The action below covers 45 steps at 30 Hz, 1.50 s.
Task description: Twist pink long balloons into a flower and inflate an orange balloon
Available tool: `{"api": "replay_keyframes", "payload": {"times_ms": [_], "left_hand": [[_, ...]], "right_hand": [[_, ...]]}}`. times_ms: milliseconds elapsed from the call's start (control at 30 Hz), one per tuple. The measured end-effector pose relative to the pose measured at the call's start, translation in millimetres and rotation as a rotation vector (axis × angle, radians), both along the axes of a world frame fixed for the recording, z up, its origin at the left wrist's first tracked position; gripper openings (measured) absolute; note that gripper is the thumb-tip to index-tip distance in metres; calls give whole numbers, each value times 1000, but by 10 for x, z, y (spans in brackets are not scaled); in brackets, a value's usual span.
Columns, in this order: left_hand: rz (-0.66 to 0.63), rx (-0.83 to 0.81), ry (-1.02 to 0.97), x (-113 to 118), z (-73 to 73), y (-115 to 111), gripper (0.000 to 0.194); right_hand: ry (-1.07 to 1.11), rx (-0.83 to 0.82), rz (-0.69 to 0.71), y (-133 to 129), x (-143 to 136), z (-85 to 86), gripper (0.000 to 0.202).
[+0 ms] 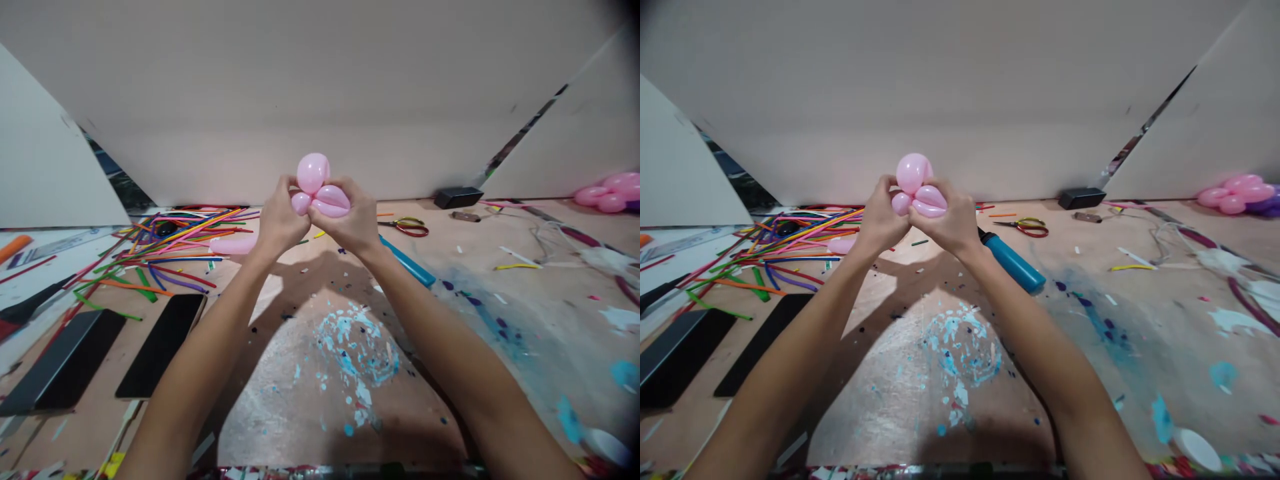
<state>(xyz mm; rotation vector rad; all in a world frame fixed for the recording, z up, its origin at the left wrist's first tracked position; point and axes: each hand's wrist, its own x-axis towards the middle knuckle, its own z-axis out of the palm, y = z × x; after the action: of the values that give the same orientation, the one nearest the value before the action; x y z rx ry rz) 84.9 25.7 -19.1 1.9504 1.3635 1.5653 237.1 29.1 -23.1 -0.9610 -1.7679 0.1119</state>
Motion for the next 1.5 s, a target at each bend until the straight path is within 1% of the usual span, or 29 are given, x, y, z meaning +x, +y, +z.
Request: {"api": "replay_keyframes", "payload": {"times_ms": [67,133,167,200,233,267,333,367,467,533,600,700,767,833,900,967,1033,1100,1200,1267,1400,1433,1500], "left_hand": [[-246,-75,-56,-61,50,-35,56],[-483,-170,-127,-111,125,-102,58],[-558,-210,-156,-124,166,-140,54],[-582,-230,-179,-127,204,-177,49],[-561,-232,-189,-119,237,-210,46],[-505,-204,-201,-101,263,-235,45],[-396,-110,-247,-48,286,-261,45],[-366,-61,-280,-21,284,-265,46],[-324,50,-357,31,244,-263,46],[-302,100,-371,35,209,-270,49],[-306,115,-362,22,186,-289,54],[-353,73,-322,-22,179,-323,56],[-392,40,-280,-60,184,-338,55],[-426,20,-241,-98,187,-345,55],[-449,5,-218,-128,186,-354,56],[-469,-9,-203,-149,184,-371,56],[-503,-16,-184,-169,188,-394,57],[-545,-23,-166,-197,200,-413,64],[-568,-45,-157,-256,220,-409,73],[-557,-44,-156,-295,225,-388,76],[-535,27,-155,-337,230,-391,82],[-534,36,-146,-336,237,-413,85],[-515,44,-128,-319,256,-475,90]], "right_hand": [[-45,15,10,-22,47,19,43],[-124,60,24,-73,96,41,41],[-182,84,41,-108,114,57,41],[-240,107,60,-148,126,77,40],[-285,125,72,-189,131,104,41],[-314,134,77,-231,129,139,41],[-324,133,70,-306,109,228,43],[-312,129,64,-338,94,278,43],[-255,103,69,-411,60,403,42],[-176,49,104,-438,63,434,39],[-82,-84,184,-446,91,423,38],[41,-402,373,-427,162,377,42],[129,-574,506,-402,203,356,45],[221,-676,618,-375,228,349,47],[286,-764,700,-355,241,353,46],[321,-849,744,-350,250,360,44],[321,-889,750,-365,255,369,45],[287,-841,700,-398,251,379,51],[226,-681,578,-473,217,397,57],[218,-589,510,-520,182,408,56],[196,-462,428,-566,135,419,53],[174,-407,403,-568,133,421,52],[95,-243,346,-570,147,428,49]]}}
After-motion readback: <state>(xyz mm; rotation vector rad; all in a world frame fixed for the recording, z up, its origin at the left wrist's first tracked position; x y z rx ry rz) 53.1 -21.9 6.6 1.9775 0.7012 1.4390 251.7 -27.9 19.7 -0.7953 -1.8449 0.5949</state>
